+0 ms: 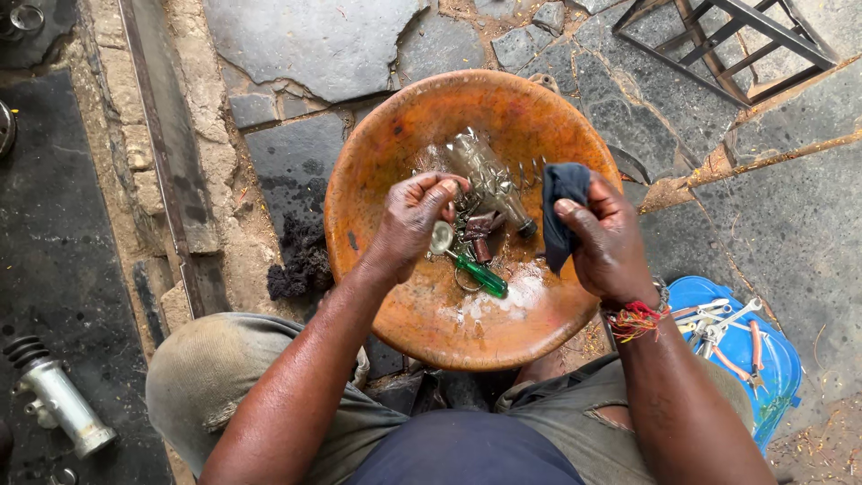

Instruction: The person sits on the ground and cleans various small mechanical parts, including springs and metal cylinders, using a cloth. The person wipes each part individually over a large orange basin containing other components and liquid.

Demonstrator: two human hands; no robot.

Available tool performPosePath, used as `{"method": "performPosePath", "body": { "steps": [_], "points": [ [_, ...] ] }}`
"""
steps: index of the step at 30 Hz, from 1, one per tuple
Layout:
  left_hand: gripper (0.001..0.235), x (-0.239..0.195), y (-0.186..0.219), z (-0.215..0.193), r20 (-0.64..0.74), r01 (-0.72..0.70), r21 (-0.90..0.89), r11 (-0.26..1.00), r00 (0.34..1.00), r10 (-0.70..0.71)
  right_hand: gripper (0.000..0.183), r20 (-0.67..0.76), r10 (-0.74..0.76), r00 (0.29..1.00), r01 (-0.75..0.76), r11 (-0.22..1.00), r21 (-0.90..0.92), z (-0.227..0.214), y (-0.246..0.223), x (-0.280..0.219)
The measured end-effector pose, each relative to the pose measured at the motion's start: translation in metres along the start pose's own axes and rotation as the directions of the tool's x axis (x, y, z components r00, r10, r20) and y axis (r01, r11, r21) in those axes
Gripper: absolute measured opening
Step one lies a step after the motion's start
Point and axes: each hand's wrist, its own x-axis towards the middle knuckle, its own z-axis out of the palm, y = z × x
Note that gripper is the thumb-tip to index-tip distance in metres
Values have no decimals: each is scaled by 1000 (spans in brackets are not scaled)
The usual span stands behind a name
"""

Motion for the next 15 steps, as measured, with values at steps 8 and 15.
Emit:
{"method": "performPosePath", "body": {
  "steps": [8, 15],
  "points": [
    [25, -1, 20, -10, 171, -46, 65, 997, 985, 35, 28, 101, 274, 956, -284, 954, 96, -17, 3, 0],
    [28, -3, 20, -9, 79, -16, 31, 999, 997, 14, 27, 294, 369, 882, -409, 908, 87, 10, 18, -10]
  ]
}}
